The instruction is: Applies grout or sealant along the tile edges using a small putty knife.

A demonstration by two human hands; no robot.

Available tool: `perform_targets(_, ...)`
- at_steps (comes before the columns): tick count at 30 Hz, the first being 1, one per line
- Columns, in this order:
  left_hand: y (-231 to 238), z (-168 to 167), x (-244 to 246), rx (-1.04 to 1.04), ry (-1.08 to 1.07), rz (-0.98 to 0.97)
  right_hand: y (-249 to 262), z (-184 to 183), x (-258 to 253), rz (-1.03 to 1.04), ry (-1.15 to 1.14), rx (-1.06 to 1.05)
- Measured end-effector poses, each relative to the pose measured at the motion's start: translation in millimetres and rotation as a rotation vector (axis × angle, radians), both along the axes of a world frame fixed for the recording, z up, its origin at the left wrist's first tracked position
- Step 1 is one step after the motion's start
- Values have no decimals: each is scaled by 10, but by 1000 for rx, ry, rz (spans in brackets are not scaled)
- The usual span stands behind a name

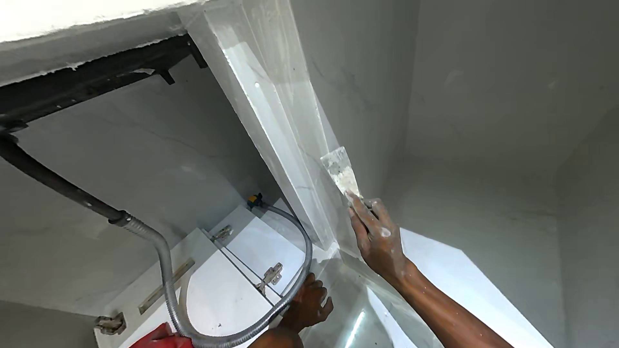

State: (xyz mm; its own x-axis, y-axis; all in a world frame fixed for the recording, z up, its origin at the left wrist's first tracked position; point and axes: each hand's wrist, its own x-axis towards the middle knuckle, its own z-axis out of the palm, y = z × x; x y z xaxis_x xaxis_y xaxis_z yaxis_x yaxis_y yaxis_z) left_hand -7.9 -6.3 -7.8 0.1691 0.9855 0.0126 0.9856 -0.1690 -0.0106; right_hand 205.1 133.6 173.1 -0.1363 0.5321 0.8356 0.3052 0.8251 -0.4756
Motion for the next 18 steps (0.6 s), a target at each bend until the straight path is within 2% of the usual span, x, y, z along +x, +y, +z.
perform_targets(5,11,-19,-8,-29,11,4,11,154,-25,0,11,-1)
perform_targets(11,2,62,26,-84,-15,22,76,-154,53,-37,-19,26)
perform_targets(13,-3,71,42,-91,-21,29,140,0,25,-30,-12,68)
perform_targets(16,-14,63,36,-62,-12,17,167,425,-9,-2,1,78)
perform_targets(18,-22,87,49,-77,-27,19,166,522,73,5,-9,64)
